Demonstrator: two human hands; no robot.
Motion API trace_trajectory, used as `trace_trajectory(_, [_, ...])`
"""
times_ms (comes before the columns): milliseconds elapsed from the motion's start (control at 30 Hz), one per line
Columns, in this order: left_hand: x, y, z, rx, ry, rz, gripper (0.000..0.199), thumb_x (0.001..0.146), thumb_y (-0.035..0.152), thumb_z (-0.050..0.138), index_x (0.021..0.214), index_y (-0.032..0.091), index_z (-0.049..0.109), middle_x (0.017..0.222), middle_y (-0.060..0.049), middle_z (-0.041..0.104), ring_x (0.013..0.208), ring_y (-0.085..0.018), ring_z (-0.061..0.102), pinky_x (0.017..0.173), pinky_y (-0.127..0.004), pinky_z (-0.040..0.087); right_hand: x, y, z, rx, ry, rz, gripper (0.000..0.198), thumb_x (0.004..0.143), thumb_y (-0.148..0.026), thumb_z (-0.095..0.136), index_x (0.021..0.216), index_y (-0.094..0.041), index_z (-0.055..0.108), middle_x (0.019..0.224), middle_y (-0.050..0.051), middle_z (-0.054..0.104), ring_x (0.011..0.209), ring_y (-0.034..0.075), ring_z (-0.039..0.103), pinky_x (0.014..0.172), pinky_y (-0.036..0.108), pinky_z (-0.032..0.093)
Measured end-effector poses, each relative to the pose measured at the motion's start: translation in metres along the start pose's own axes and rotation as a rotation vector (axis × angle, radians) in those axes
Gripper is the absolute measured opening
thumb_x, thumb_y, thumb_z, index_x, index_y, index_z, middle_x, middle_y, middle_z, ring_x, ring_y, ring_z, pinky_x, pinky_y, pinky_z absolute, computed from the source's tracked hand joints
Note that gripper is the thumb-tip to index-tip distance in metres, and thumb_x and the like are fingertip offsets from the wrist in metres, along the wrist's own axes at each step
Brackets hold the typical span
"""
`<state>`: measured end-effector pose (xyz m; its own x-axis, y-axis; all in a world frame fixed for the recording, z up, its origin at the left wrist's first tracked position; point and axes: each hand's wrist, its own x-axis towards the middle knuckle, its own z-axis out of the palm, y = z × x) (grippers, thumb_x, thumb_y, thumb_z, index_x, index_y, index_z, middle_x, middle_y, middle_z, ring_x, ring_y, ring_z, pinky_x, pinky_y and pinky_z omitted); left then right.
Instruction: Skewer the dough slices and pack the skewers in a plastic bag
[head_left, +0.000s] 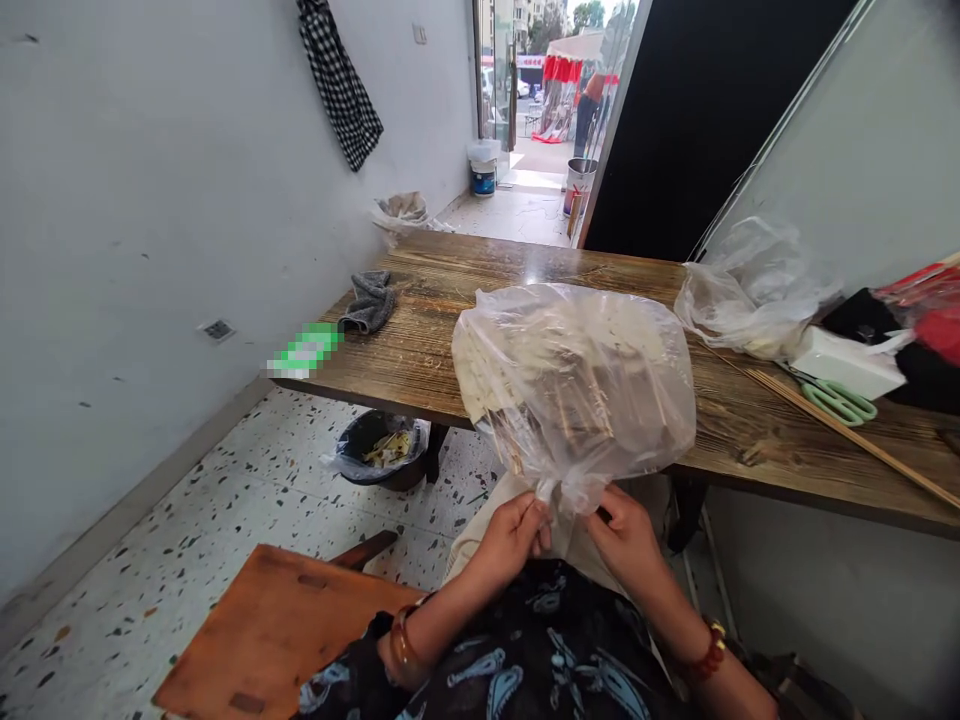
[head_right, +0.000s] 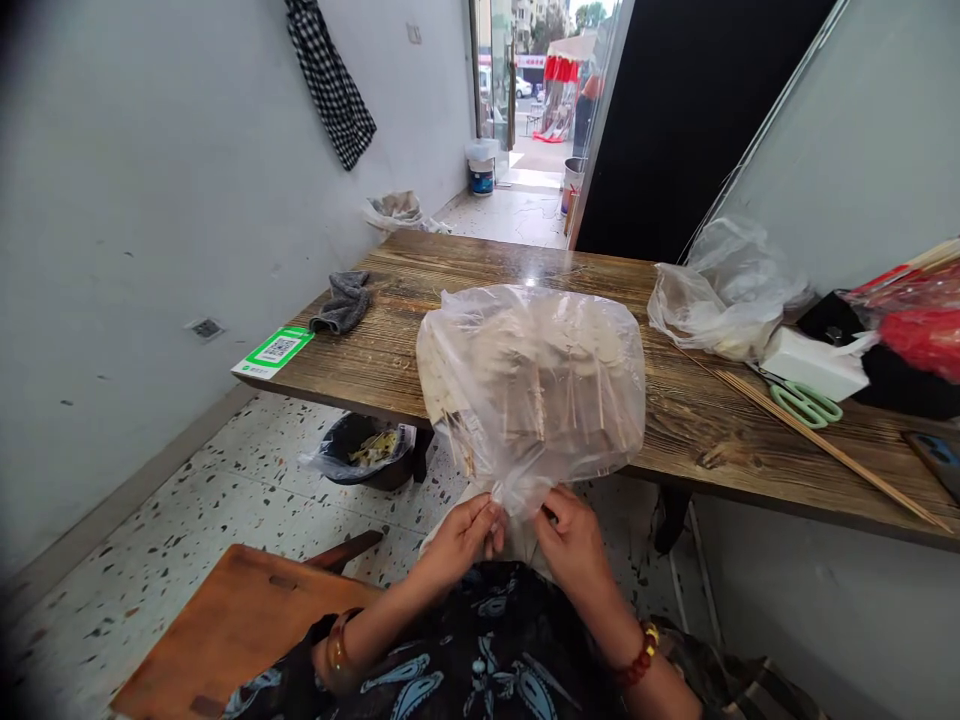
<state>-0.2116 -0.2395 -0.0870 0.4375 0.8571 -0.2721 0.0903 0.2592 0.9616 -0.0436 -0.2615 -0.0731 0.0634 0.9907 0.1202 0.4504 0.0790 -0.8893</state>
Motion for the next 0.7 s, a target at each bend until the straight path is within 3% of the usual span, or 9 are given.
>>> trace_trajectory(133, [-0.006, -0.002, 0.011, -0.140, -0.110, -0.048, 0.049, 0.084, 0.064, 0.042, 0.078, 0.017, 0.054, 0.055, 0.001, 0.056, 0.044, -0.010, 0.045, 0.049, -0.024, 0.034, -0.011, 0.002, 0.011, 0.028, 0.036, 0.087, 0.026, 0.085, -0.034, 0.052, 0.074, -0.018, 0.070, 0.069, 0.003, 0.068, 0.066, 0.018, 0.059, 0.065, 0.027, 0.042])
trace_trajectory(267, [-0.005, 0.002, 0.026, -0.133, -0.179, -0.033, 0.054, 0.085, 0.066, 0.039, 0.082, 0.015, 0.055, 0.056, 0.000, 0.057, 0.041, -0.009, 0.045, 0.045, -0.023, 0.033, -0.016, 0.004, 0.020, 0.175, 0.041, 0.210, 0.035, 0.085, -0.049, 0.053, 0.086, -0.017, 0.067, 0.068, 0.003, 0.068, 0.060, 0.017, 0.059, 0.058, 0.026, 0.044])
trace_trajectory(367, [-0.003, 0.004, 0.032, -0.118, -0.173, 0.001, 0.057, 0.084, 0.068, 0.036, 0.079, 0.016, 0.058, 0.055, 0.001, 0.054, 0.042, -0.010, 0.046, 0.045, -0.024, 0.034, -0.015, 0.001, 0.025, 0.287, -0.007, 0.336, 0.039, 0.080, -0.056, 0.059, 0.091, -0.019, 0.062, 0.054, -0.003, 0.059, 0.040, 0.013, 0.048, 0.043, 0.024, 0.037])
trace_trajectory(433, [-0.002, 0.002, 0.030, -0.101, -0.190, 0.011, 0.057, 0.083, 0.068, 0.040, 0.071, 0.016, 0.057, 0.054, 0.000, 0.053, 0.046, -0.010, 0.047, 0.048, -0.024, 0.035, -0.014, -0.003, 0.027, 0.351, -0.002, 0.387, 0.039, 0.078, -0.057, 0.061, 0.090, -0.020, 0.060, 0.051, -0.005, 0.056, 0.037, 0.012, 0.044, 0.040, 0.024, 0.035])
trace_trajectory(533, [-0.002, -0.003, 0.016, -0.122, -0.160, -0.043, 0.053, 0.078, 0.066, 0.051, 0.068, 0.015, 0.058, 0.057, 0.000, 0.054, 0.047, -0.009, 0.046, 0.050, -0.023, 0.034, -0.012, -0.009, 0.029, 0.436, 0.061, 0.341, 0.038, 0.076, -0.054, 0.064, 0.089, -0.019, 0.062, 0.067, 0.001, 0.066, 0.057, 0.017, 0.059, 0.053, 0.027, 0.046])
trace_trajectory(633, [0.000, -0.006, 0.002, -0.252, -0.033, -0.024, 0.053, 0.067, 0.058, 0.070, 0.097, 0.015, 0.061, 0.070, 0.001, 0.056, 0.055, -0.009, 0.047, 0.053, -0.022, 0.037, -0.010, -0.009, 0.029, 0.505, 0.093, 0.291, 0.037, 0.075, -0.050, 0.067, 0.094, -0.018, 0.064, 0.086, 0.006, 0.071, 0.079, 0.021, 0.063, 0.071, 0.031, 0.049])
trace_trajectory(700, [0.002, -0.004, -0.001, -0.306, -0.014, 0.034, 0.059, 0.063, 0.051, 0.076, 0.108, 0.016, 0.061, 0.074, 0.001, 0.056, 0.060, -0.010, 0.049, 0.057, -0.023, 0.040, -0.009, -0.005, 0.028, 0.512, 0.099, 0.297, 0.036, 0.074, -0.048, 0.069, 0.093, -0.018, 0.065, 0.083, 0.005, 0.070, 0.076, 0.020, 0.061, 0.068, 0.030, 0.048])
